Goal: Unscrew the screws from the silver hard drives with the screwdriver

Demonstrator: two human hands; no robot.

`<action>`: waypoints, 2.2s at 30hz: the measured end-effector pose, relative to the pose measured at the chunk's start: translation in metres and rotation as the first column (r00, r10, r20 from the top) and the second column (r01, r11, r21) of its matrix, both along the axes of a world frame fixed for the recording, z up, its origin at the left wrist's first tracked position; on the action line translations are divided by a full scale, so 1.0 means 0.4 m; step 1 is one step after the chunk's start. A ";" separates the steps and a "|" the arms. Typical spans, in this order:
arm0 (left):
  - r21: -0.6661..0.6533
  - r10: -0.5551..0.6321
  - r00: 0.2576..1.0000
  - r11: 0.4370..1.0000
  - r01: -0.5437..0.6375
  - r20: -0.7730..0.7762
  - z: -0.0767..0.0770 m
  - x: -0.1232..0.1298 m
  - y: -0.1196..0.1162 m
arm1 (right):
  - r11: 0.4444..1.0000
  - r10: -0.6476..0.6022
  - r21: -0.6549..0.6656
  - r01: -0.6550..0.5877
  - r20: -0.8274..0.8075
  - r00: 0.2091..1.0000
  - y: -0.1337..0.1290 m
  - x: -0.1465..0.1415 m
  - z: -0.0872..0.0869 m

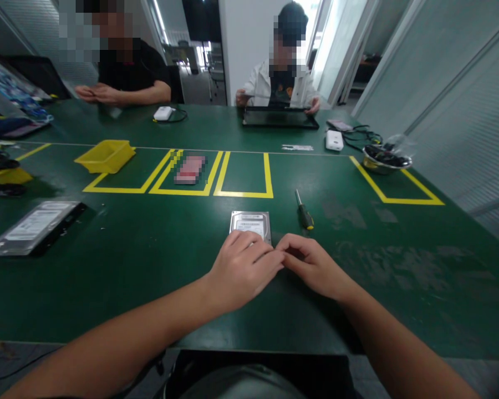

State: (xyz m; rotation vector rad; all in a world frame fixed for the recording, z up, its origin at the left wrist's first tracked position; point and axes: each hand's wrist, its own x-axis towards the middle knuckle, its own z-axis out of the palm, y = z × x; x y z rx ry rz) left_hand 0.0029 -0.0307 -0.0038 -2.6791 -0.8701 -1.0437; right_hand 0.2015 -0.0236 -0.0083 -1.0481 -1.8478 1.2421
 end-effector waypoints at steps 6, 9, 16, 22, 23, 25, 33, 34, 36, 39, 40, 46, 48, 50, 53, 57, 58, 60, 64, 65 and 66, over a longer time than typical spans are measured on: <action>-0.024 -0.064 0.997 0.998 0.065 0.046 -0.011 -0.021 0.030 | 0.999 -0.008 -0.040 0.006 -0.047 0.999 0.004 0.003 0.000; -0.029 -0.083 0.990 0.996 0.087 0.110 -0.023 -0.025 0.033 | 1.000 -0.020 0.011 0.020 -0.011 1.000 0.002 0.006 0.000; -0.012 -0.061 0.988 0.998 0.064 0.144 -0.039 -0.025 0.031 | 0.996 -0.020 0.088 0.017 0.037 0.999 0.000 0.004 -0.003; 0.157 0.054 0.997 0.986 -0.061 0.049 -0.031 -0.027 0.032 | 0.998 0.004 0.060 -0.005 0.013 1.000 -0.002 0.003 -0.002; 0.180 0.067 0.997 0.981 -0.074 0.044 -0.030 -0.027 0.033 | 0.999 0.015 0.052 -0.015 0.010 1.000 -0.002 0.003 -0.001; 0.215 0.080 0.996 0.973 -0.086 0.034 -0.029 -0.030 0.035 | 0.998 0.040 0.040 -0.040 0.011 0.999 -0.003 0.003 0.001; 0.246 0.092 0.995 0.966 -0.079 -0.042 -0.037 -0.042 0.045 | 0.994 0.109 0.017 -0.110 0.043 0.993 -0.006 -0.002 0.005; 0.238 0.093 0.994 0.968 -0.079 -0.049 -0.038 -0.043 0.045 | 0.993 0.114 0.027 -0.115 0.053 0.992 -0.007 -0.002 0.006; 0.202 0.097 0.994 0.976 -0.084 -0.052 -0.038 -0.045 0.046 | 0.992 0.111 0.055 -0.115 0.076 0.991 -0.010 -0.002 0.004; 0.084 0.109 0.994 0.991 -0.106 -0.030 -0.037 -0.046 0.046 | 0.994 0.044 0.092 -0.054 0.105 0.993 -0.011 -0.001 -0.002; 0.023 0.107 0.994 0.994 -0.106 -0.017 -0.036 -0.047 0.046 | 0.995 0.007 0.101 -0.018 0.112 0.994 -0.011 -0.001 -0.005; -0.263 0.038 0.978 0.965 0.019 0.207 -0.038 -0.046 0.046 | 0.983 -0.124 0.160 0.094 0.192 0.973 -0.002 0.000 -0.020; -0.289 0.048 0.971 0.957 0.022 0.232 -0.040 -0.046 0.045 | 0.978 -0.136 0.183 0.096 0.218 0.966 0.001 0.001 -0.023; -0.300 0.056 0.971 0.954 0.017 0.233 -0.042 -0.046 0.043 | 0.975 -0.147 0.199 0.100 0.235 0.961 0.003 0.002 -0.026; -0.307 0.048 0.972 0.951 0.026 0.232 -0.042 -0.045 0.040 | 0.971 -0.158 0.213 0.105 0.252 0.955 0.006 0.003 -0.029; -0.308 -0.046 0.971 0.944 0.119 0.234 -0.040 -0.045 0.040 | 0.971 -0.148 0.220 0.092 0.255 0.955 0.007 0.004 -0.028; -0.313 -0.077 0.971 0.938 0.148 0.228 -0.041 -0.045 0.040 | 0.970 -0.147 0.224 0.090 0.254 0.956 0.008 0.004 -0.027; -0.335 -0.136 0.970 0.921 0.199 0.202 -0.044 -0.045 0.041 | 0.969 -0.148 0.231 0.090 0.249 0.957 0.008 0.004 -0.026; -0.378 -0.191 0.973 0.897 0.227 0.130 -0.052 -0.043 0.042 | 0.964 -0.162 0.244 0.102 0.242 0.957 0.009 0.007 -0.027; -0.382 -0.192 0.976 0.898 0.217 0.101 -0.053 -0.041 0.042 | 0.963 -0.167 0.249 0.106 0.242 0.956 0.009 0.008 -0.027; -0.383 -0.192 0.979 0.902 0.202 0.066 -0.054 -0.039 0.041 | 0.961 -0.172 0.253 0.109 0.241 0.955 0.008 0.009 -0.028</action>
